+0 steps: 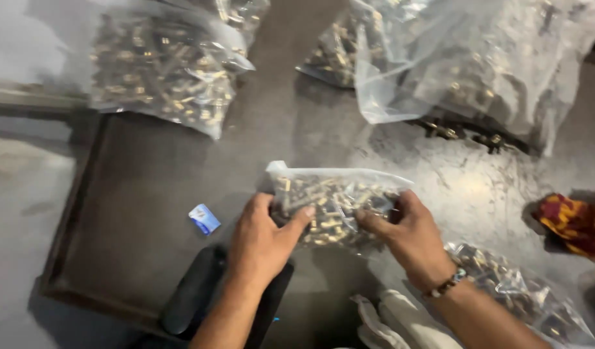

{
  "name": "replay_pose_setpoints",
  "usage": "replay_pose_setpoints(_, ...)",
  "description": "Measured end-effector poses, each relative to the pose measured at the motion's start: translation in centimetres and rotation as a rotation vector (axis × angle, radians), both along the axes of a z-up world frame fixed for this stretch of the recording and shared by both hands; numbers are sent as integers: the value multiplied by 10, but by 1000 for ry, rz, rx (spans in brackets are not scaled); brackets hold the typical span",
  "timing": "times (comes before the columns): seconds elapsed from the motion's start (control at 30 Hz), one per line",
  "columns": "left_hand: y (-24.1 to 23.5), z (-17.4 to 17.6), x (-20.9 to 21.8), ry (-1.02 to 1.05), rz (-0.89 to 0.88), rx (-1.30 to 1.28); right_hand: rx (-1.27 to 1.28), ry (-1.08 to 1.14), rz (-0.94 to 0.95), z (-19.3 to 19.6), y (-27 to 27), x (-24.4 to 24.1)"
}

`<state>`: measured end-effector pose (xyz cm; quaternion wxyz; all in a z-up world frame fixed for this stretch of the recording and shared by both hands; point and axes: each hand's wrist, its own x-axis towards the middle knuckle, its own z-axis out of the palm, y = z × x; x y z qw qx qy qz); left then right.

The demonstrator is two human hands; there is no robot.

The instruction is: The person seals plastic bags filled with small brass fittings on a metal workbench and moves the filled bags aside. They then pick up a brass fitting and a black knob and press and twist the knob onto the fitting by hand, working on one assembly at a time.

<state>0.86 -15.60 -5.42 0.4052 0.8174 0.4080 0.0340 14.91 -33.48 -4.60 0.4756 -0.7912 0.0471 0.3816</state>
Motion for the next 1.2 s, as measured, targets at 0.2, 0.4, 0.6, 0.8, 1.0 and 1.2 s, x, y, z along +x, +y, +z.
replay_pose_setpoints(0.2, -3, 13, 10, 123, 86, -55, 297, 85, -90, -11, -9, 5)
replay_pose_setpoints(0.4, 18, 2, 5, -122, 224, -359, 508, 103, -89, -23, 1, -3)
replay_pose_setpoints(0.6, 90, 61, -7, -338, 203, -119, 648, 66, 16, 36, 71, -6)
replay_pose_setpoints(0.8, 227, 105, -4, -576, 104, 28, 914, -44, 104, 71, 185, 7)
replay_pose_setpoints(1.0, 299, 71, 51, -397, -18, 342, 780, -191, 22, 35, 249, 24)
replay_pose_setpoints(1.2, 238, 84, 37, -300, -51, 971, 750, -224, 200, 47, 73, 15)
